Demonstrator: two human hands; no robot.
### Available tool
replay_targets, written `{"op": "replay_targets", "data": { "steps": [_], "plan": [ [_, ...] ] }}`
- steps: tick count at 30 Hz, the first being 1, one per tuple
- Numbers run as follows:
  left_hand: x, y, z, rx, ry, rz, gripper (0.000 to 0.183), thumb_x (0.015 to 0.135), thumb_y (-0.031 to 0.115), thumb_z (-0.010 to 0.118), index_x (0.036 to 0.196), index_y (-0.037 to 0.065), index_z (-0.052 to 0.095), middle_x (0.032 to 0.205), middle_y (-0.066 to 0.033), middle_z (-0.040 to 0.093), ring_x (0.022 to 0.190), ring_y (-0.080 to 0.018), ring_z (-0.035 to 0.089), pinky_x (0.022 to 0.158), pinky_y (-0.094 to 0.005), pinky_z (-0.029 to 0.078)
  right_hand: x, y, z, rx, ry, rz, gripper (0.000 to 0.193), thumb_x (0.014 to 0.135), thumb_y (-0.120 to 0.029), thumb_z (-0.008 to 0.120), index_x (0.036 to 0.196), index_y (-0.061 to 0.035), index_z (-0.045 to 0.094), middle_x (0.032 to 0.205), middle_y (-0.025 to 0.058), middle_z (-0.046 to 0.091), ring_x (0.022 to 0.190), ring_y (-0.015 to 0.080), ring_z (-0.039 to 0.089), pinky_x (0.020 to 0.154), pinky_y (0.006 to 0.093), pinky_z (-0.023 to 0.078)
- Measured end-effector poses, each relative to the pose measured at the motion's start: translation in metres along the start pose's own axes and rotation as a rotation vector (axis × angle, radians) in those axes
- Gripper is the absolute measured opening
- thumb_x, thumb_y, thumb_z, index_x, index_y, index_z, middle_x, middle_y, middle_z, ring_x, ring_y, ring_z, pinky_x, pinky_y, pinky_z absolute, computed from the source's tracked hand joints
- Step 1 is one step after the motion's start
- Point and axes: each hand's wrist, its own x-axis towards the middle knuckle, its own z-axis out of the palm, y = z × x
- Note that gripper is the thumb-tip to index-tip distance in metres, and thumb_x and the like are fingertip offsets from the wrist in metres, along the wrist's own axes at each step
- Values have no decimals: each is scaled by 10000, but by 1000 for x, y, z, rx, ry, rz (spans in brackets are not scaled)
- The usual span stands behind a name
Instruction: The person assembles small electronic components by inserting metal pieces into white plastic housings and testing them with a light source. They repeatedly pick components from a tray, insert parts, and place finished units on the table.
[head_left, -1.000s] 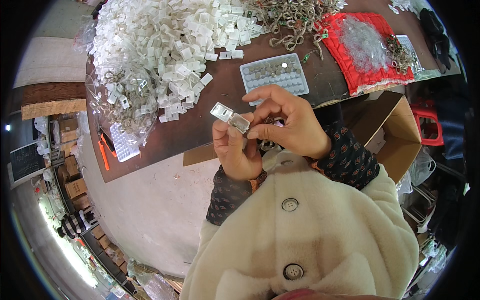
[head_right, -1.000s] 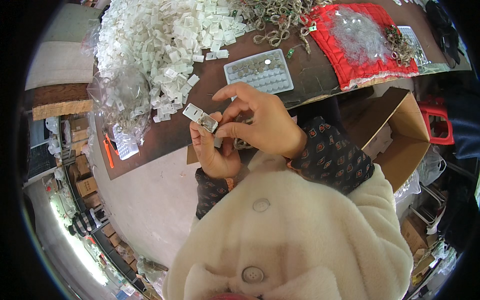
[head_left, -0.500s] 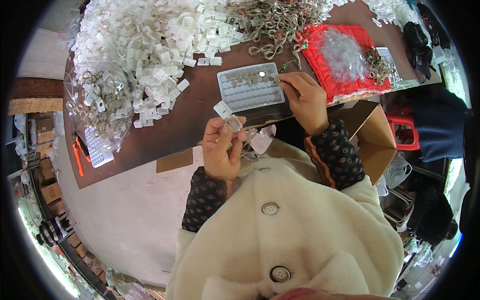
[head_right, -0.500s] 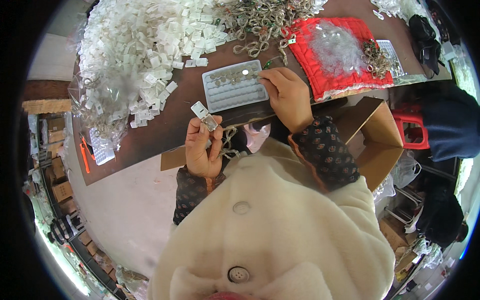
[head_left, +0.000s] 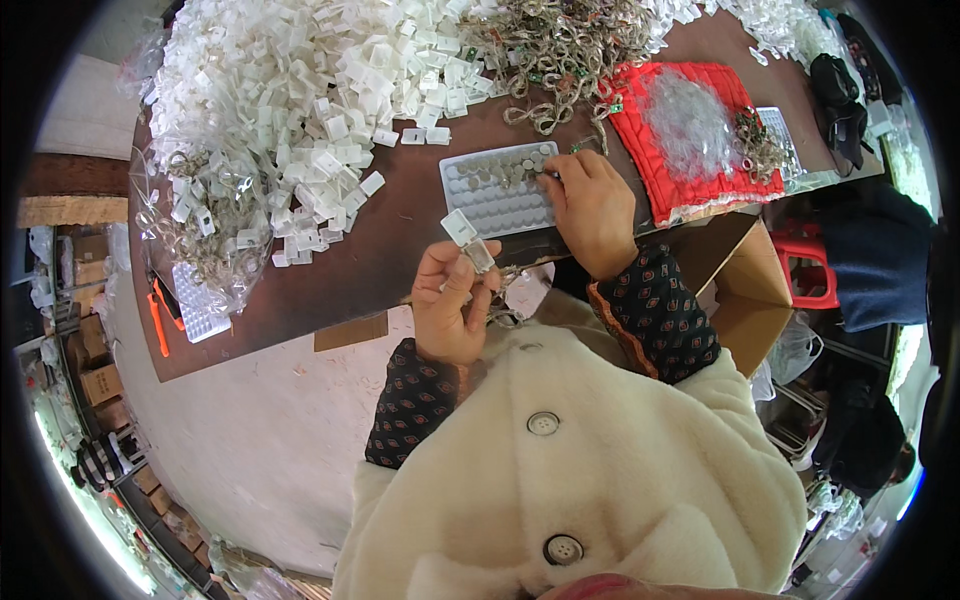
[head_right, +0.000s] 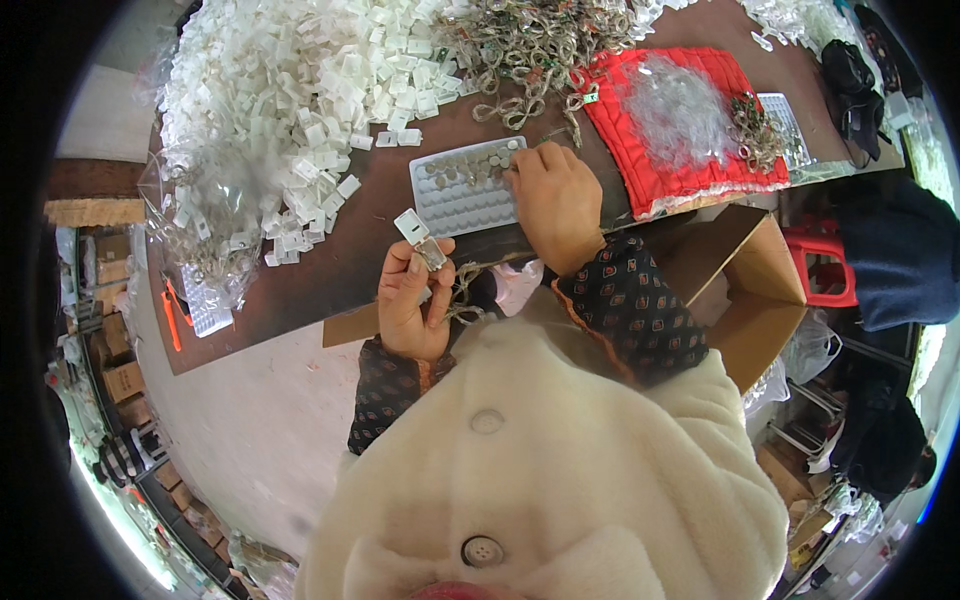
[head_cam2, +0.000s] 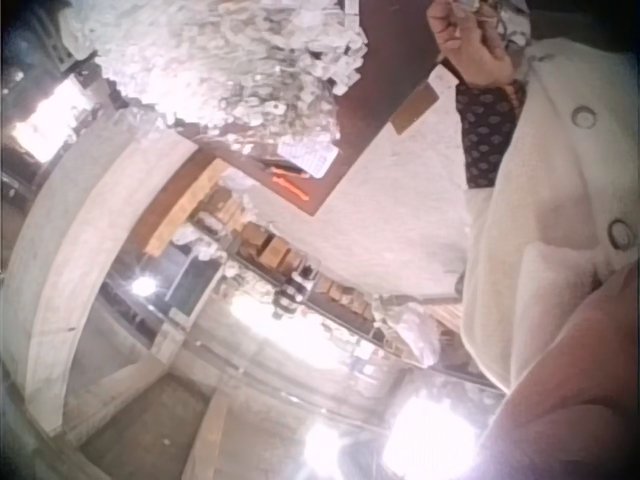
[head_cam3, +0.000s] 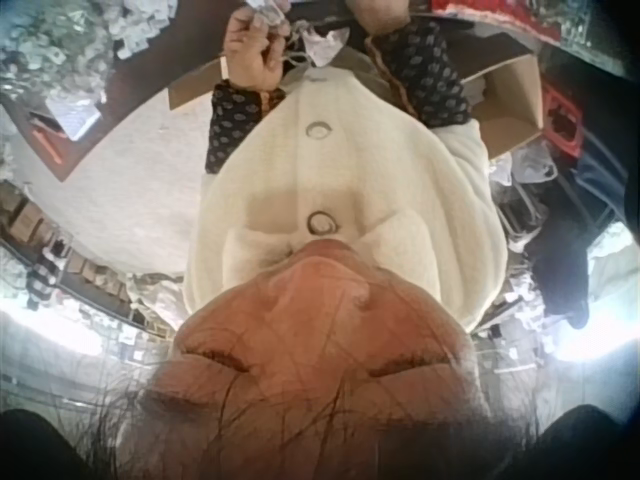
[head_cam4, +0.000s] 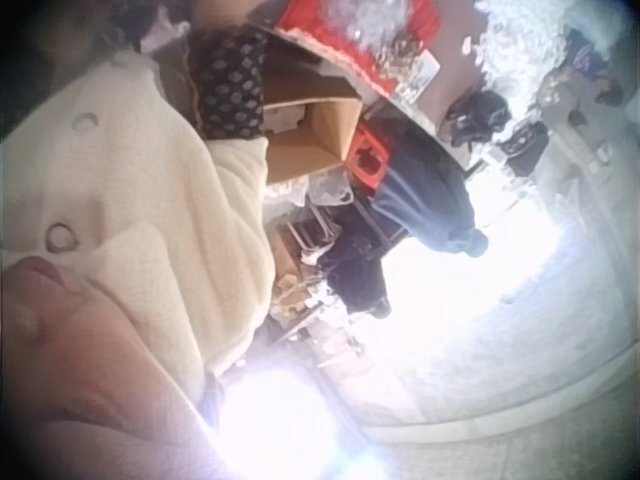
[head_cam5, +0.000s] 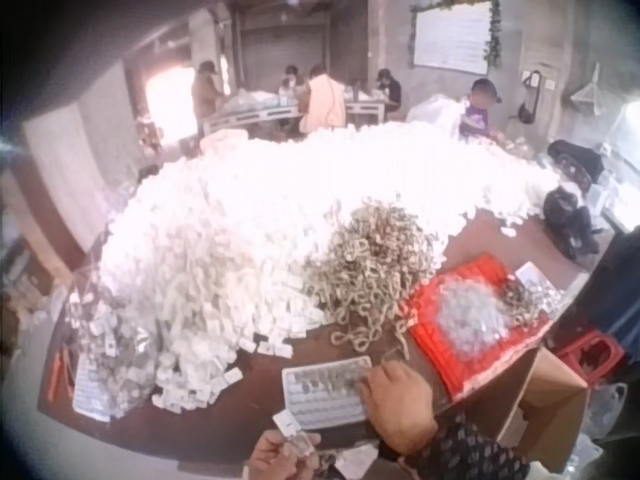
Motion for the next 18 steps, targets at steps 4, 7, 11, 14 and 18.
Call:
{"op": "replay_targets", "data": {
  "steps": [4, 7, 11, 14, 18],
  "plan": [
    [2, 0, -1, 4, 32, 38, 200, 997, 181, 594, 1099, 11, 567, 1023, -174, 664, 539, -63, 430, 388, -161, 288, 3, 0, 3, 49, -29, -18, 162, 824, -128, 710, 938, -71, 610, 876, 87, 601, 824, 314, 619, 705, 423, 505],
    [5, 4, -5, -51, -103, 21, 129, 997, 108, 570, 1103, 34, 558, 1133, -220, 665, 751, -117, 610, 411, -157, 340, 6, -8, -8, 242, -93, 26, 154, 829, -99, 707, 939, -57, 607, 896, 104, 608, 817, 324, 624, 699, 425, 506],
    [2, 4, -2, -17, -35, 40, 149, 990, 76, 571, 1135, 42, 566, 1127, -228, 669, 695, -102, 588, 404, -159, 338, 1, -33, -37, 612, -72, -131, 157, 816, 22, 713, 939, -37, 636, 928, 117, 634, 822, 298, 641, 707, 363, 519],
    [-1, 3, 3, -42, -50, 74, 156, 988, 47, 565, 1144, 44, 571, 977, -186, 687, 575, -82, 547, 403, -169, 344, -2, -54, -48, 676, -66, -210, 166, 810, 36, 712, 951, -25, 650, 940, 134, 631, 798, 298, 645, 707, 347, 536],
    [-5, 4, 8, -19, -2, 108, 175, 984, 41, 575, 1159, 44, 575, 882, -150, 677, 508, -74, 517, 403, -177, 347, -3, -66, -51, 627, -104, -296, 194, 805, 49, 703, 977, -12, 638, 944, 137, 624, 798, 303, 649, 701, 346, 541]
  ]
}}
